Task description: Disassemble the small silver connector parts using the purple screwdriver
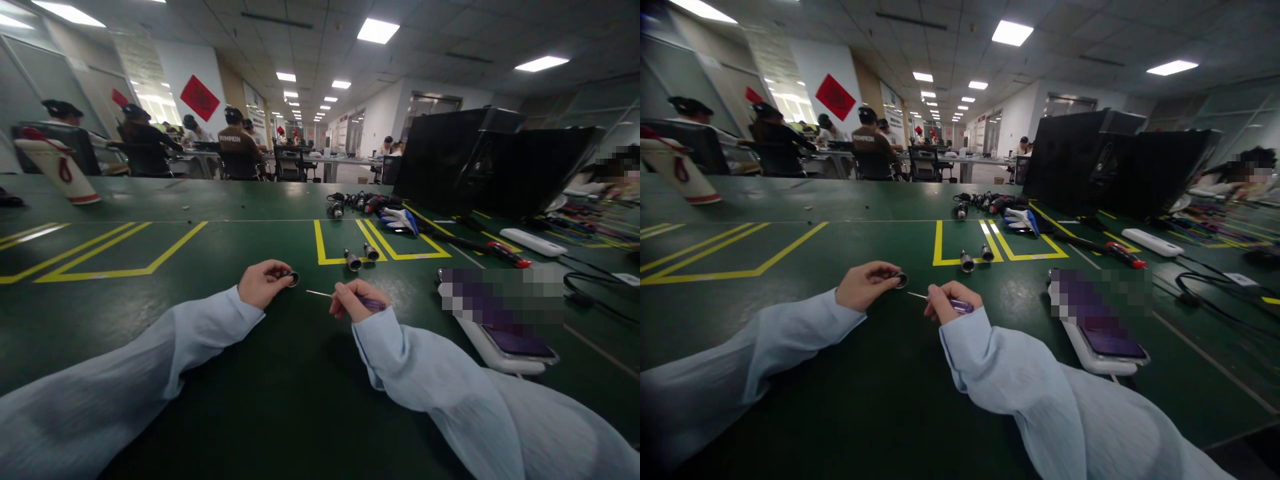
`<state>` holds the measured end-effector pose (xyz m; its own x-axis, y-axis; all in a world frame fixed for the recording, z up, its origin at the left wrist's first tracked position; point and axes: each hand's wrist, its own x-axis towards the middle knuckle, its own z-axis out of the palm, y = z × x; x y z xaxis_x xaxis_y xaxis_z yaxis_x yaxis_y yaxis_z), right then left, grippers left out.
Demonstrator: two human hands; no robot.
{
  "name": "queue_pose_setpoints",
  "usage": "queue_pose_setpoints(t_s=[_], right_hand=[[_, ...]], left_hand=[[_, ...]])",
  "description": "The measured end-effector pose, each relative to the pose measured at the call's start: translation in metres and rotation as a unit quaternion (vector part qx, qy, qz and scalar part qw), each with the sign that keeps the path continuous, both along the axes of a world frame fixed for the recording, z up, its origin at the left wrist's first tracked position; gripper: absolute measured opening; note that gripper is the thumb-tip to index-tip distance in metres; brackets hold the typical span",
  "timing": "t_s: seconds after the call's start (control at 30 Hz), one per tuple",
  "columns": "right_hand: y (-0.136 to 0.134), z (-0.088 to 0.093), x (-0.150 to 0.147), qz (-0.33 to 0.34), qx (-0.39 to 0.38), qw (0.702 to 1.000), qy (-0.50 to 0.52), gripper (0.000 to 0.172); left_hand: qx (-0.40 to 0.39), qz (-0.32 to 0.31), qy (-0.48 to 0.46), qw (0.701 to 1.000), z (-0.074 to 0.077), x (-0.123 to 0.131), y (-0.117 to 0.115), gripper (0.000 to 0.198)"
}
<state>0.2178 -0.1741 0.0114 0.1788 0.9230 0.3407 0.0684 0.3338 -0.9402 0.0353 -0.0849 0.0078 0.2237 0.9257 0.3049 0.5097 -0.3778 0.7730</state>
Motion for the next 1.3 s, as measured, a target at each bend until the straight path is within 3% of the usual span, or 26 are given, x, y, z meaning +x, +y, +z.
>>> queue_pose_setpoints(t_s=[0.07,0.17,0.3,0.43,0.6,0.8,0.93,1.0,1.07,1.17,1.3], right_hand=[[0.002,0.003,0.003,0.024,-0.028,0.998,0.044,0.029],[0.005,0.003,0.006,0.043,-0.069,0.995,0.060,0.030],[0.011,-0.004,0.008,0.047,-0.115,0.989,0.074,0.030],[0.017,-0.008,0.011,0.064,-0.122,0.983,0.119,0.029],[0.013,-0.007,0.013,0.100,-0.076,0.984,0.124,0.030],[-0.002,-0.008,0.003,0.047,0.022,0.997,-0.060,0.030],[-0.009,-0.009,-0.003,0.014,0.124,0.974,-0.192,0.026],[-0.009,-0.010,-0.005,0.011,0.137,0.968,-0.209,0.025],[-0.008,-0.011,-0.007,0.019,0.104,0.978,-0.180,0.026],[-0.004,-0.014,-0.008,0.060,0.013,0.996,-0.060,0.028],[0.005,-0.019,-0.009,0.153,-0.075,0.976,0.134,0.030]], left_hand=[[0.083,-0.033,0.075,0.993,0.002,0.000,-0.005,0.030],[0.192,-0.138,0.162,0.958,-0.001,-0.001,-0.007,0.028],[0.178,-0.233,0.202,0.934,-0.010,0.001,-0.002,0.037],[0.130,-0.242,0.190,0.942,-0.014,0.002,0.001,0.035],[0.052,-0.233,0.074,0.968,-0.011,0.009,-0.011,0.035],[0.084,-0.197,0.098,0.972,-0.005,0.023,-0.029,0.020],[0.137,-0.206,0.134,0.960,-0.004,0.025,-0.032,0.016],[0.166,-0.215,0.148,0.951,-0.004,0.025,-0.032,0.015],[0.180,-0.217,0.149,0.948,-0.004,0.023,-0.032,0.015],[0.180,-0.206,0.139,0.952,-0.002,0.021,-0.034,0.015],[0.182,-0.193,0.122,0.957,0.000,0.018,-0.036,0.015]])
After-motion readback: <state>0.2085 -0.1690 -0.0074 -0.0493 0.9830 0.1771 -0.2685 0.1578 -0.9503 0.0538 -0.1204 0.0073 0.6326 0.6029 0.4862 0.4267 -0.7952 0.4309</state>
